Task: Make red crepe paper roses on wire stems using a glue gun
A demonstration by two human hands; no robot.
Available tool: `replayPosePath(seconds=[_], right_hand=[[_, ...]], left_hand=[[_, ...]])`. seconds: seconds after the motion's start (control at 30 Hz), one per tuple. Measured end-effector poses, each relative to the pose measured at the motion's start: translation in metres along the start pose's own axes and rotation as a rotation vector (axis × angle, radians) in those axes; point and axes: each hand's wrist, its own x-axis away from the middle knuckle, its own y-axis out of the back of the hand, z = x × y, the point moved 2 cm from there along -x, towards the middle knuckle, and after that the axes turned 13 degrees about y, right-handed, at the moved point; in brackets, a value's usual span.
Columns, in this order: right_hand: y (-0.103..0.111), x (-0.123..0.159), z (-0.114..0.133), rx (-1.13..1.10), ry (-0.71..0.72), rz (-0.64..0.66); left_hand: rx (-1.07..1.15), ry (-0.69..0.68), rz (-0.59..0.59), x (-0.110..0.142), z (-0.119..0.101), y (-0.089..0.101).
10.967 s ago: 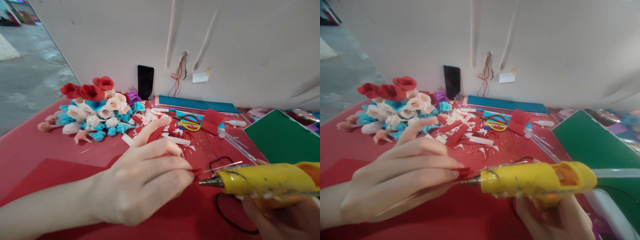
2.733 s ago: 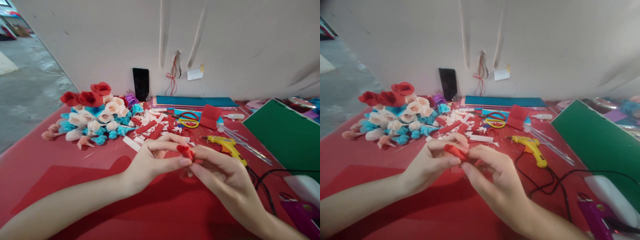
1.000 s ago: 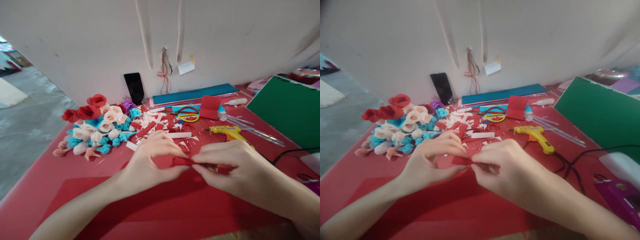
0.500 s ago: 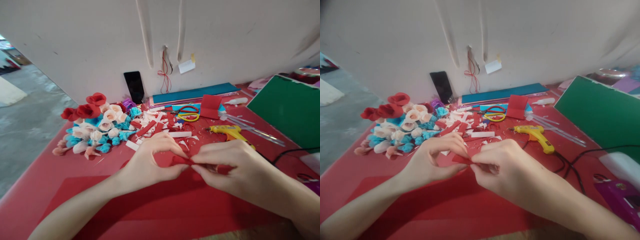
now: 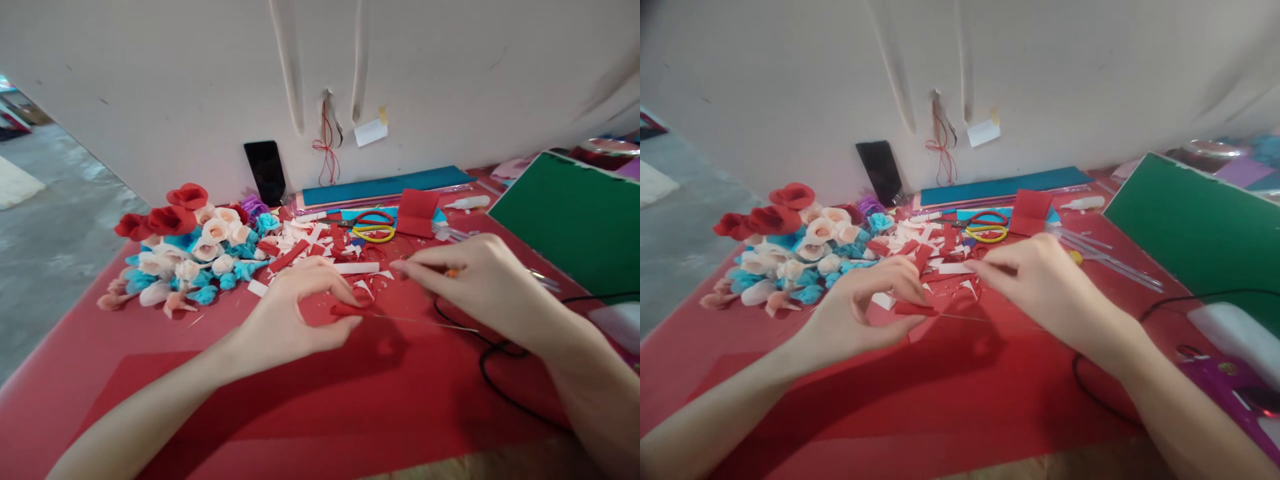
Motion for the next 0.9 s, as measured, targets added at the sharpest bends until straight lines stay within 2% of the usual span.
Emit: replayPosePath(seconds=[0.03, 0.1, 0.17, 0.27, 0.37, 0.9], right_hand=[[0.002, -0.002, -0.004, 0.037, -0.012, -0.057], [0.003, -0.005, -0.007, 0.063, 0.027, -0.086], [0.001, -0.006, -0.002, 0.011, 0.103, -0.038], [-0.007, -0.002, 0.014, -0.125, 0.189, 0.101], [-0.014, 0.001, 0.028, -0.213, 0.220, 0.142], [-0.018, 0.000, 0.030, -0.239, 0.181, 0.097]], left_hand=[[-0.005, 0.014, -0.003, 0.000, 0.001, 0.000], [-0.027, 0.038, -0.011, -0.001, 0.003, -0.001], [-0.057, 0.054, -0.030, -0.001, 0.004, -0.002], [-0.074, 0.027, -0.051, -0.002, 0.005, -0.005], [-0.055, -0.001, -0.057, -0.002, 0.004, -0.006], [-0.082, -0.040, -0.061, -0.001, 0.003, -0.008]])
